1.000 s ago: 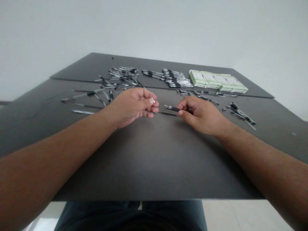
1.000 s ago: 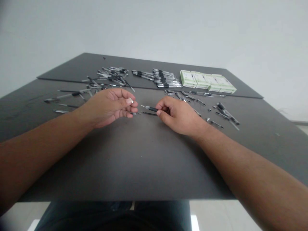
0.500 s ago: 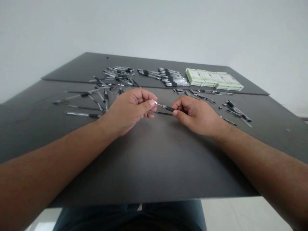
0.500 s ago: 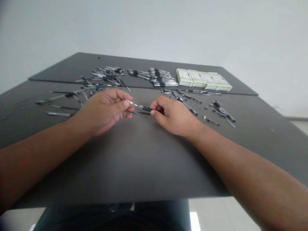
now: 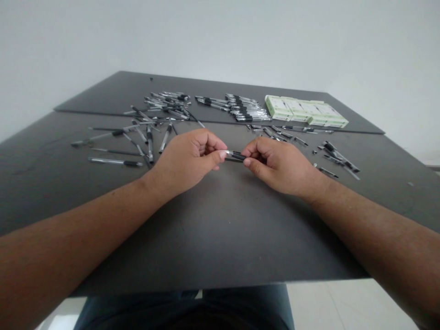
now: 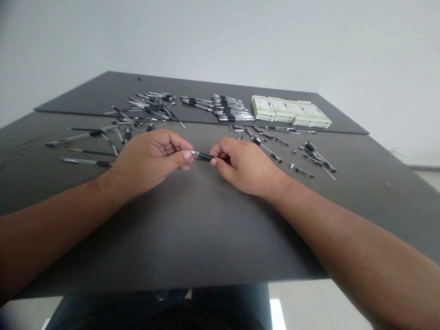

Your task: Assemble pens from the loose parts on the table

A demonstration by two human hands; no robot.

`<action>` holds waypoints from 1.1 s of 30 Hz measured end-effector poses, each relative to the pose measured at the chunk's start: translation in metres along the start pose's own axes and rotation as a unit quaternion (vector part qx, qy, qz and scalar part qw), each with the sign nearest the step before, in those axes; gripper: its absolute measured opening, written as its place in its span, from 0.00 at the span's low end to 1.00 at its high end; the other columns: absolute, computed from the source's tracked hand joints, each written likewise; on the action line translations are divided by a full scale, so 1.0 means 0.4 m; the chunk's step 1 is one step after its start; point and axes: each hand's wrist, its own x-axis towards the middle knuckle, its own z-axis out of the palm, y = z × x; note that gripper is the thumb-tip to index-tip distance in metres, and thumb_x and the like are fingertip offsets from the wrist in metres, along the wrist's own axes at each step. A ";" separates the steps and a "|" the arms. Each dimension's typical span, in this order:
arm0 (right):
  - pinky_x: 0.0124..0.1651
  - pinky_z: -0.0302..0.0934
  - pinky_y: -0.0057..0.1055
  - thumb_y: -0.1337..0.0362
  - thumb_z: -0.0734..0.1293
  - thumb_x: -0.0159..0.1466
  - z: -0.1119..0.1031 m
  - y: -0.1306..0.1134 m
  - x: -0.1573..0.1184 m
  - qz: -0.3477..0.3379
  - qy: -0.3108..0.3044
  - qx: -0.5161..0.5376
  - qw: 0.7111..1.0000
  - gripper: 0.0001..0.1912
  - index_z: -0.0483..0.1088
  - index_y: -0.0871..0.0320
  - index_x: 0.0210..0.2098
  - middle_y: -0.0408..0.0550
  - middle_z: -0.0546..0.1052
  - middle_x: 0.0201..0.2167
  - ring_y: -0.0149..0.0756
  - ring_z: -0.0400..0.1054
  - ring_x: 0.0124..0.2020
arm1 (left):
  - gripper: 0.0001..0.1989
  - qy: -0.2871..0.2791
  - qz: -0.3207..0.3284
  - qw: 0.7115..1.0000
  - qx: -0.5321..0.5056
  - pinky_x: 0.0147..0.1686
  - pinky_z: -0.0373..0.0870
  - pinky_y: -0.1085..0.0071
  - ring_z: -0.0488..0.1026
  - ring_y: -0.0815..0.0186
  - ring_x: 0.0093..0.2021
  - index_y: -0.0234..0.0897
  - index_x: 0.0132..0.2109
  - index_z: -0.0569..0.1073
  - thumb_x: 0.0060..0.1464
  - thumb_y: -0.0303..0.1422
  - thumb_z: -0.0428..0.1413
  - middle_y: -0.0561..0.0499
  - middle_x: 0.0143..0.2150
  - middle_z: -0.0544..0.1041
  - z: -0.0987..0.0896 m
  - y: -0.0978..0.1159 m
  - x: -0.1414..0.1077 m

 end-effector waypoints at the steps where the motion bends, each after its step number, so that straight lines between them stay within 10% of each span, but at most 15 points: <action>1: 0.42 0.62 0.37 0.59 0.71 0.73 -0.001 0.000 0.000 -0.010 0.003 -0.010 1.000 0.06 0.79 0.52 0.45 0.45 0.84 0.34 0.41 0.74 0.35 | 0.05 -0.002 0.004 1.000 0.014 0.34 0.79 0.68 0.86 0.62 0.32 0.43 0.43 0.84 0.64 0.37 0.70 0.54 0.33 0.86 0.000 0.000 -0.001; 33: 0.42 0.63 0.38 0.58 0.70 0.79 -0.028 -0.003 -0.003 -0.068 -0.015 -0.153 0.986 0.11 0.85 0.53 0.49 0.49 0.86 0.38 0.44 0.76 0.38 | 0.07 0.012 0.105 0.986 0.127 0.43 0.80 0.63 0.86 0.60 0.39 0.44 0.46 0.86 0.67 0.40 0.66 0.52 0.39 0.90 -0.015 0.002 -0.016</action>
